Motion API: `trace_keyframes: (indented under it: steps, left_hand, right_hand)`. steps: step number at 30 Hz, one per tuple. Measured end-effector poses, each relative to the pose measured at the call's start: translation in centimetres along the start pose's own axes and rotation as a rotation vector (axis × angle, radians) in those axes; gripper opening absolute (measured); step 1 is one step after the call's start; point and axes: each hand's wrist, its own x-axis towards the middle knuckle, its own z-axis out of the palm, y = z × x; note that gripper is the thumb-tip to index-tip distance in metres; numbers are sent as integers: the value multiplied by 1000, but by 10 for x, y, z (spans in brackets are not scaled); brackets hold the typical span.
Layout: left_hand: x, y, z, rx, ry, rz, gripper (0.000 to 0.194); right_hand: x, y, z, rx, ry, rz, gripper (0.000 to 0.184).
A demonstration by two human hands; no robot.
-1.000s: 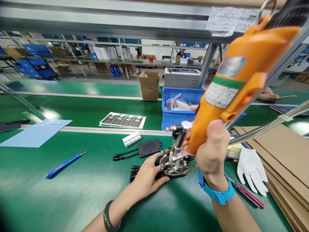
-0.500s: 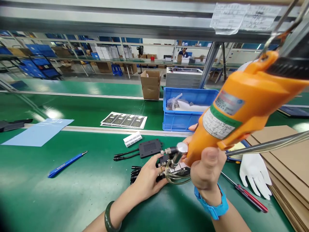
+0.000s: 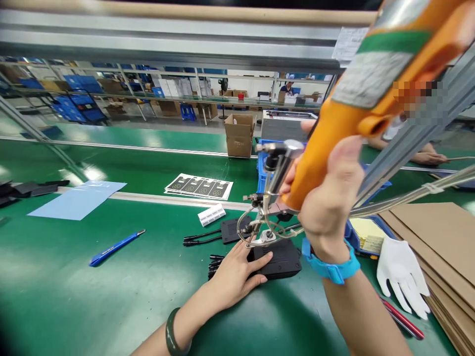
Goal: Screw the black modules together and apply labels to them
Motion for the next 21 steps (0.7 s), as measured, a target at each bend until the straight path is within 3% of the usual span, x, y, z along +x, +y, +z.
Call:
trace_keyframes:
  steps: [2,8,21]
  left_hand:
    - [0,0,-1,16,-26,-30,57]
    - [2,2,2,32,-60,-75,57]
    - [3,1,3,23,-57,-80,59]
  right_hand:
    - [-8,13,6,52,23,-19,55]
    - [-31,37,9,52,-71,121,46]
    - [-45,50,14,49,-133,184,36]
